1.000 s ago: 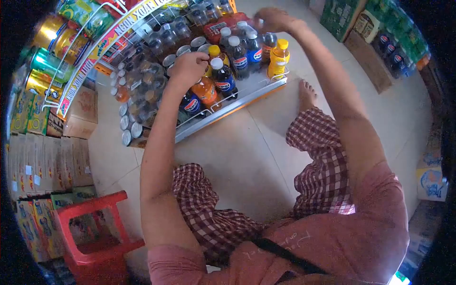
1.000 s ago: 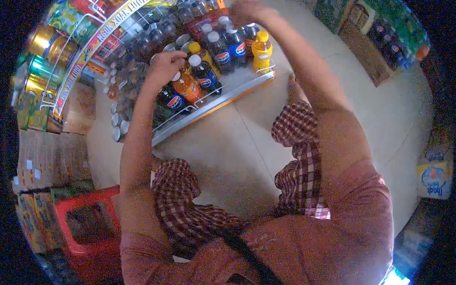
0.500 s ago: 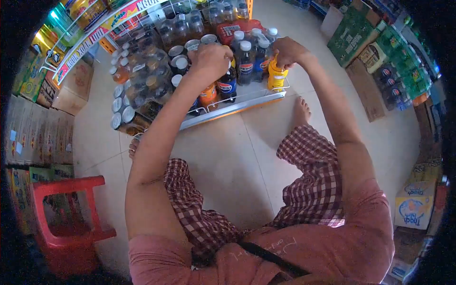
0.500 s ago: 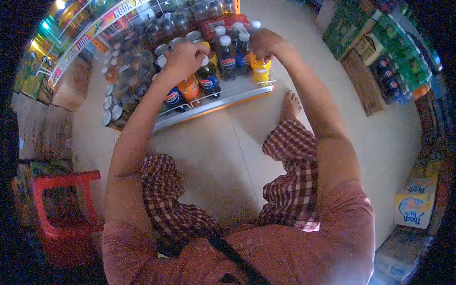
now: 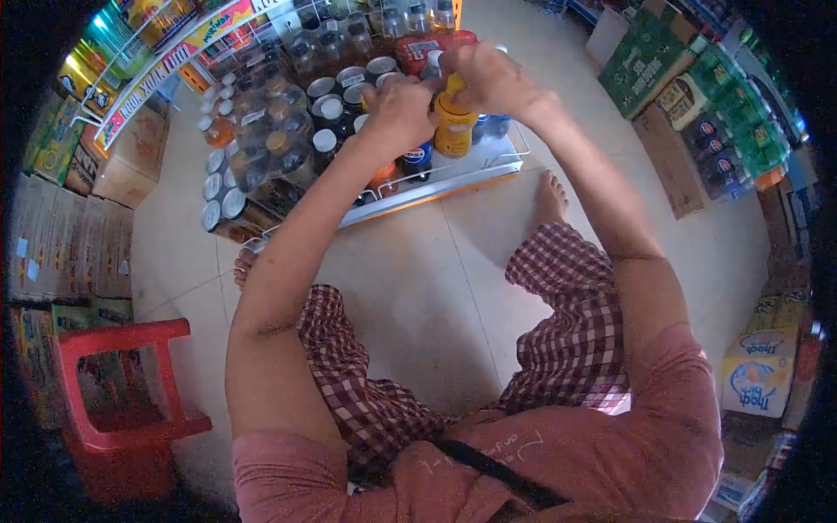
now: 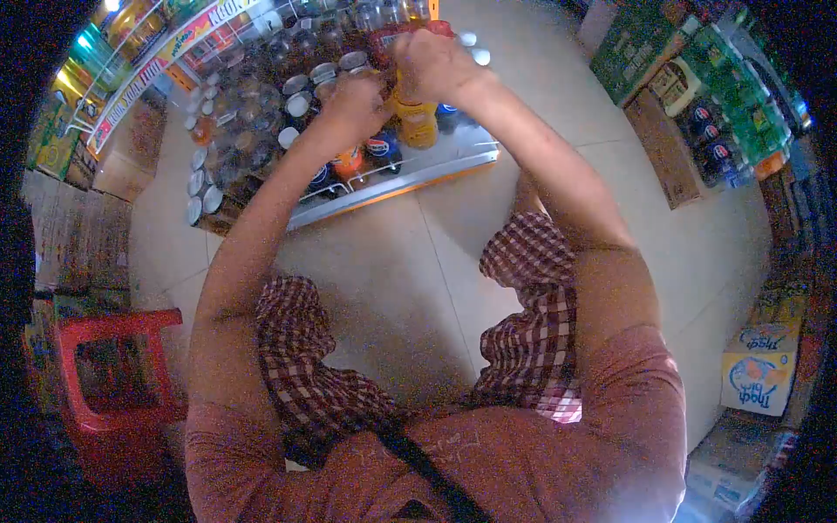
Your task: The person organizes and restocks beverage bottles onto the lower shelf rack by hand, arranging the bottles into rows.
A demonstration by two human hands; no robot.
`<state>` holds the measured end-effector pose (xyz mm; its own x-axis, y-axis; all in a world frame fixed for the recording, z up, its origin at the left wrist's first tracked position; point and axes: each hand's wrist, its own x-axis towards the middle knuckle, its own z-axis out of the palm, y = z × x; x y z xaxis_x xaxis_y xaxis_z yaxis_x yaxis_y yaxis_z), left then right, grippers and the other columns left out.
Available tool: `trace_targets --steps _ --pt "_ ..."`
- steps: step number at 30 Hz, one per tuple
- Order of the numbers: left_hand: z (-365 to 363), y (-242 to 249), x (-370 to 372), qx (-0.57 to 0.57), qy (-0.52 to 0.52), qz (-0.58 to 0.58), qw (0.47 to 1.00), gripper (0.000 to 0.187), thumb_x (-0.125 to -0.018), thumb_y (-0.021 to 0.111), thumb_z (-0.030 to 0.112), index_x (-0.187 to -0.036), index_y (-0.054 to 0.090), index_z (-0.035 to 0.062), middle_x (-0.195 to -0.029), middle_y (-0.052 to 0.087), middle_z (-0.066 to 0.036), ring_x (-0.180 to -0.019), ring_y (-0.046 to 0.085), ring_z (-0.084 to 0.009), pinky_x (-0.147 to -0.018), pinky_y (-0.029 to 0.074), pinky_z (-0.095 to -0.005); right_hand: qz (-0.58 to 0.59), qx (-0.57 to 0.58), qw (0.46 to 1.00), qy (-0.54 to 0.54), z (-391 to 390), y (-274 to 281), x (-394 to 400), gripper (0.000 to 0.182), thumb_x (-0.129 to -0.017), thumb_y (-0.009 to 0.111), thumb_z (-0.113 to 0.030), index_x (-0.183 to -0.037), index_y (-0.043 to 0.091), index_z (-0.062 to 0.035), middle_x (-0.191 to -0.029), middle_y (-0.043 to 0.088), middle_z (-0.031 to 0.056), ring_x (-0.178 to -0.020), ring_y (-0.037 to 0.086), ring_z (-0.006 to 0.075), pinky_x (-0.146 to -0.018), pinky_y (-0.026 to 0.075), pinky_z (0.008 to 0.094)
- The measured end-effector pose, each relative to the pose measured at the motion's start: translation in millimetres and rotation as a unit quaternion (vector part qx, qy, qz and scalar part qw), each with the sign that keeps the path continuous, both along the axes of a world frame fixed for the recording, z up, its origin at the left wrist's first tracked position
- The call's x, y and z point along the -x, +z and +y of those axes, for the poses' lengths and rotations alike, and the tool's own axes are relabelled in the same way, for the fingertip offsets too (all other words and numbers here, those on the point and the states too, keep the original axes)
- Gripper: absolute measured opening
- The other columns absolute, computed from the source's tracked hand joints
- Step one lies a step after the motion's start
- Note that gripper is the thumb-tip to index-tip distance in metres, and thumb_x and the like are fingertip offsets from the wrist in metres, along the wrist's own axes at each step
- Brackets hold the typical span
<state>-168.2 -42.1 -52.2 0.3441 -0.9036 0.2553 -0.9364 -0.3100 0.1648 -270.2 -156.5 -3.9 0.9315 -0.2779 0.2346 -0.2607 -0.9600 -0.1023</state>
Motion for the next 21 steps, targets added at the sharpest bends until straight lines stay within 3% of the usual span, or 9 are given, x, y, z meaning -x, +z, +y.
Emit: trace_targets --steps 4,6,7,11,13,16,17,20,21 --pt "0 -2 1 -0.039 0.005 0.026 0.999 0.035 -0.071 0.062 0.021 -0.105 0.059 0.0119 -0.107 0.054 -0.011 -0.105 0.046 -0.0305 -0.085 0.033 -0.0535 -0.047 0.025 0.998 0.037 5 -19 -4 0.035 -0.063 0.068 -0.012 -0.097 0.059 -0.0092 -0.083 0.061 0.0175 -0.08 0.06 0.0317 -0.071 0.05 0.0387" --pt "3 -3 4 -0.066 0.007 -0.044 0.997 0.034 -0.07 0.062 0.018 -0.103 0.06 0.011 -0.109 0.053 -0.011 -0.108 0.044 -0.0313 -0.085 0.033 -0.0536 0.041 -0.031 0.999 0.014 21 -13 4 0.033 -0.063 0.067 -0.006 -0.095 0.06 -0.0083 -0.085 0.062 0.0163 -0.08 0.06 0.0313 -0.072 0.05 0.0378" --pt "2 -5 3 -0.065 0.01 -0.042 0.997 0.034 -0.07 0.062 0.018 -0.103 0.06 0.011 -0.109 0.053 -0.011 -0.108 0.044 -0.0313 -0.085 0.033 -0.0536 0.025 -0.038 0.996 0.077 13 -23 4 0.036 -0.063 0.066 -0.003 -0.097 0.059 -0.0084 -0.087 0.062 0.0153 -0.082 0.06 0.0313 -0.072 0.049 0.037" --pt "-12 -17 -10 -0.065 0.006 -0.026 0.998 0.032 -0.071 0.061 0.018 -0.102 0.06 0.0112 -0.111 0.052 -0.012 -0.11 0.042 -0.0307 -0.085 0.033 -0.0538 0.056 -0.025 0.997 0.054 2 -31 -4 0.036 -0.064 0.066 -0.005 -0.099 0.059 -0.0089 -0.088 0.062 0.0151 -0.082 0.06 0.0307 -0.073 0.049 0.0367" --pt "-13 -21 -17 -0.055 -0.005 -0.019 0.998 0.033 -0.072 0.06 0.019 -0.104 0.059 0.0117 -0.111 0.052 -0.013 -0.11 0.042 -0.0306 -0.086 0.032 -0.0542 0.0 -0.095 0.992 0.088 -10 -39 -6 0.034 -0.066 0.067 -0.008 -0.099 0.059 -0.0089 -0.088 0.062 0.0153 -0.081 0.06 0.0312 -0.074 0.048 0.0373" --pt "-10 -24 -23 -0.006 -0.02 0.002 1.0 0.036 -0.073 0.059 0.02 -0.108 0.057 0.0128 -0.112 0.051 -0.013 -0.11 0.042 -0.031 -0.087 0.031 -0.0553 -0.029 -0.077 0.994 0.066 -25 -56 -14 0.036 -0.067 0.067 -0.012 -0.102 0.059 -0.0099 -0.091 0.062 0.015 -0.083 0.059 0.0313 -0.075 0.047 0.0377" --pt "-7 -24 -23 0.0 -0.016 0.006 1.0 0.037 -0.074 0.059 0.02 -0.11 0.056 0.0132 -0.113 0.051 -0.013 -0.111 0.042 -0.0314 -0.087 0.031 -0.0556 0.061 -0.067 0.995 0.033 -44 -81 -26 0.042 -0.069 0.067 -0.014 -0.109 0.055 -0.0109 -0.095 0.062 0.0145 -0.085 0.059 0.0317 -0.076 0.047 0.0382" --pt "5 -9 -18 0.003 0.002 0.024 1.0 0.038 -0.074 0.058 0.02 -0.111 0.056 0.0142 -0.113 0.052 -0.013 -0.111 0.043 -0.0326 -0.086 0.031 -0.0563 0.027 -0.117 0.986 0.113 -33 -63 -8 0.041 -0.068 0.069 -0.02 -0.105 0.057 -0.0087 -0.094 0.061 0.0175 -0.089 0.058 0.0343 -0.076 0.048 0.0398" --pt "8 -6 -22 0.014 -0.01 0.024 1.0 0.04 -0.073 0.06 0.023 -0.112 0.055 0.0145 -0.112 0.052 -0.014 -0.108 0.046 -0.0328 -0.086 0.035 -0.0531 -0.007 -0.07 0.995 0.073 -14 -33 4 0.04 -0.07 0.068 -0.018 -0.107 0.056 -0.0096 -0.095 0.06 0.0184 -0.088 0.058 0.0343 -0.076 0.048 0.0383"
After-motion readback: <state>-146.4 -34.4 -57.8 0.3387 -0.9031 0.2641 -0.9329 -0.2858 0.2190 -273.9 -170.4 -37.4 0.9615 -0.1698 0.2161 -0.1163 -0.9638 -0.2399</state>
